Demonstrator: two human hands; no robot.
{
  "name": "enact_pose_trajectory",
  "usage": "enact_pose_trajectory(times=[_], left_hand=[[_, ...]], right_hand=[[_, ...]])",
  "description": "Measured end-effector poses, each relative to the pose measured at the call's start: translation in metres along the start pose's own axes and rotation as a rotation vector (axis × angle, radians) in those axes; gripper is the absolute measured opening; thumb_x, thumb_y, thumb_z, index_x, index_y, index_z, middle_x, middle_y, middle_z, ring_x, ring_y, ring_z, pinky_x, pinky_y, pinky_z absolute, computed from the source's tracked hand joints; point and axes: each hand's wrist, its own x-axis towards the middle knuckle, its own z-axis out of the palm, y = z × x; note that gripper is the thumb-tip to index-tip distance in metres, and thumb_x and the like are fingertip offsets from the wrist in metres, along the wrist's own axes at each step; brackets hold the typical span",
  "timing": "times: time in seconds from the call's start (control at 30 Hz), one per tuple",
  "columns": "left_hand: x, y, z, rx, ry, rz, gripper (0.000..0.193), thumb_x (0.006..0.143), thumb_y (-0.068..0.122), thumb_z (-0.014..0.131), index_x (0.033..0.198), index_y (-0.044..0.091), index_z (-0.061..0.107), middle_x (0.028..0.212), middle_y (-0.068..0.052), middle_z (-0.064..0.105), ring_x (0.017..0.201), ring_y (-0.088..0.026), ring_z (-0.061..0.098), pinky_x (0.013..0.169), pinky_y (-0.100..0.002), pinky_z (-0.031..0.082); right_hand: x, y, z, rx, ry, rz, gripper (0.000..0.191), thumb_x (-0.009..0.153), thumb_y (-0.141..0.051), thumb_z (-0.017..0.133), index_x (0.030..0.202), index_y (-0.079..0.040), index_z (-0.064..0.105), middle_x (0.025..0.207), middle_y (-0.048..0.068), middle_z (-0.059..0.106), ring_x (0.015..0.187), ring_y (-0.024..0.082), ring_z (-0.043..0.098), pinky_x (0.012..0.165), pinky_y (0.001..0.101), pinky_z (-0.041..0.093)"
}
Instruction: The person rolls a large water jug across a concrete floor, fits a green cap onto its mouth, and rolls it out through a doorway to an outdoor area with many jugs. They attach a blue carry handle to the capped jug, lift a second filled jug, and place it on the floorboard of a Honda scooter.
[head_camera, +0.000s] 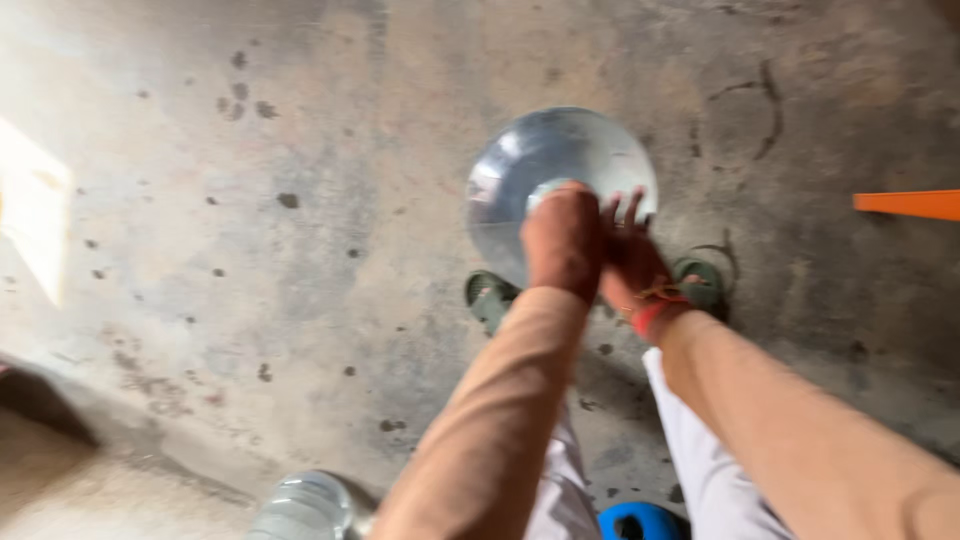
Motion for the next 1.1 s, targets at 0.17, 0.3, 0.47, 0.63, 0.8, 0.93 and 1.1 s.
enact_pose_trajectory(times=[0.17,0.3,0.47,0.63,0.8,0.93,1.1], left_hand=[[-0.005,0.003,0.016,0.154,-0.11,0.104,0.037,0.096,0.043,0.061,0.087,0.008,0.07,0.082,-0.016,0.071,0.079,-0.032,0.074,0.061,-0.041,0.059],[-0.012,-0.002,0.022,0.306,-0.134,0.203,0.037,0.099,0.043,0.058,0.095,0.008,0.069,0.083,-0.015,0.07,0.077,-0.03,0.073,0.058,-0.039,0.058],[-0.013,-0.001,0.03,0.43,-0.156,0.27,0.039,0.103,0.045,0.054,0.106,0.008,0.068,0.084,-0.015,0.069,0.074,-0.027,0.072,0.055,-0.036,0.057],[-0.009,-0.014,0.046,0.322,-0.192,0.048,0.052,0.103,0.046,0.054,0.103,-0.004,0.066,0.086,-0.019,0.069,0.074,-0.026,0.072,0.053,-0.032,0.059],[-0.008,-0.022,0.052,0.377,-0.126,0.061,0.038,0.098,0.029,0.06,0.102,-0.008,0.062,0.086,-0.02,0.07,0.072,-0.025,0.075,0.055,-0.033,0.06],[-0.021,-0.045,0.065,0.433,-0.227,0.063,0.029,0.095,0.021,0.062,0.099,-0.008,0.06,0.088,-0.021,0.069,0.071,-0.026,0.075,0.055,-0.033,0.061],[-0.024,-0.065,0.069,0.501,-0.301,0.029,0.024,0.089,0.011,0.066,0.1,-0.008,0.057,0.089,-0.022,0.068,0.073,-0.028,0.076,0.056,-0.034,0.062]], right_hand=[[-0.018,-0.003,0.006,-0.252,-0.233,-0.107,0.07,0.097,-0.032,0.048,0.146,0.016,0.035,0.149,0.043,0.037,0.131,0.068,0.037,0.101,0.0585,0.05],[-0.031,-0.007,0.016,-0.579,-0.276,-0.211,0.066,0.096,-0.023,0.053,0.147,0.016,0.036,0.149,0.043,0.038,0.128,0.069,0.038,0.102,0.0561,0.049],[-0.035,-0.01,0.031,-0.259,-0.428,-0.18,0.074,0.091,-0.029,0.054,0.147,0.014,0.032,0.148,0.045,0.035,0.131,0.069,0.033,0.106,0.0585,0.045],[-0.039,-0.025,0.043,-0.247,-0.26,-0.106,0.063,0.095,-0.024,0.05,0.143,0.016,0.041,0.147,0.043,0.04,0.131,0.069,0.037,0.102,0.0636,0.047],[-0.037,-0.039,0.042,-0.217,-0.278,-0.103,0.056,0.092,-0.017,0.053,0.138,0.015,0.05,0.146,0.041,0.043,0.129,0.07,0.039,0.099,0.0673,0.047],[-0.041,-0.044,0.043,-0.153,-0.319,-0.127,0.054,0.089,-0.012,0.056,0.135,0.015,0.052,0.146,0.042,0.042,0.13,0.07,0.037,0.1,0.0685,0.044],[-0.042,-0.054,0.038,-0.017,-0.25,-0.042,0.054,0.086,-0.008,0.058,0.134,0.016,0.051,0.147,0.04,0.041,0.132,0.07,0.035,0.103,0.0704,0.042]])
